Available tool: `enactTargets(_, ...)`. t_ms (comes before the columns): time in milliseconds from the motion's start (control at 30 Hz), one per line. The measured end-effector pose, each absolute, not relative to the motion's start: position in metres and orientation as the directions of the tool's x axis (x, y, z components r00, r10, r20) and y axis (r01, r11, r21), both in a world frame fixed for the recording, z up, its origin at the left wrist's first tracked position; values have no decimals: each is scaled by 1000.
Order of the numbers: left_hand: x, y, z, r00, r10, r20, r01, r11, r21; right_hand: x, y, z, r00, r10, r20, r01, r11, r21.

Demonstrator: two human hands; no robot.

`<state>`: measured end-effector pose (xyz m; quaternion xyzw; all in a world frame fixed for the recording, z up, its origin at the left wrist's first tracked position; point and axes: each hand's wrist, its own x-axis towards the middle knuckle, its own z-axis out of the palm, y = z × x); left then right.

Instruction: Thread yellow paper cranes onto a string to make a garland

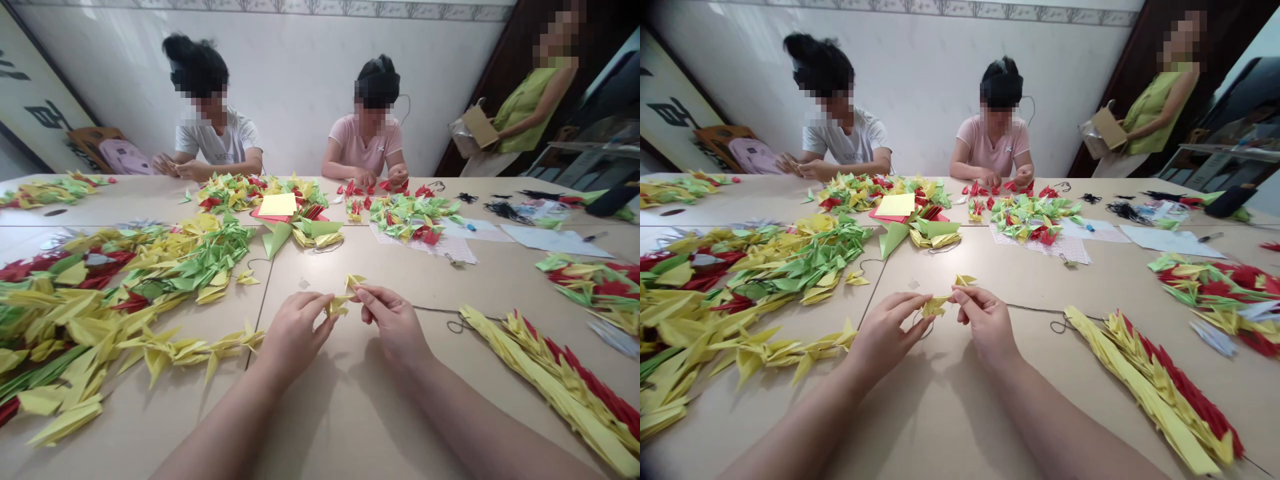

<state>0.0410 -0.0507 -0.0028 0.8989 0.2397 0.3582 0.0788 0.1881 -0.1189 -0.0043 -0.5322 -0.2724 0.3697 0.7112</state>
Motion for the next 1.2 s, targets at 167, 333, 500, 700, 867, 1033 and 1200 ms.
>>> enactTargets(167,39,-47,-5,613,498,614,377,-867,327,193,-116,-6,578,816,-26,-297,181,-938)
enactTargets(333,38,-46,-3,614,530,586,398,-848,350,192,-115,-7,591,806,-33,-306,186,-933)
enactTargets(500,38,-47,0,634,557,536,437,-830,347,195,-114,-6,623,776,-98,-384,194,-903)
enactTargets(700,37,-48,2,655,620,432,507,-784,358,202,-112,-5,638,752,-168,-481,218,-849)
enactTargets(867,35,-49,4,691,622,369,518,-782,347,210,-111,-7,655,729,-196,-517,244,-821)
enactTargets(1033,36,-49,8,718,631,294,539,-771,339,217,-109,-7,673,707,-218,-543,271,-795)
enactTargets(1200,37,-50,9,731,651,203,565,-745,355,221,-107,-8,694,690,-205,-520,285,-805)
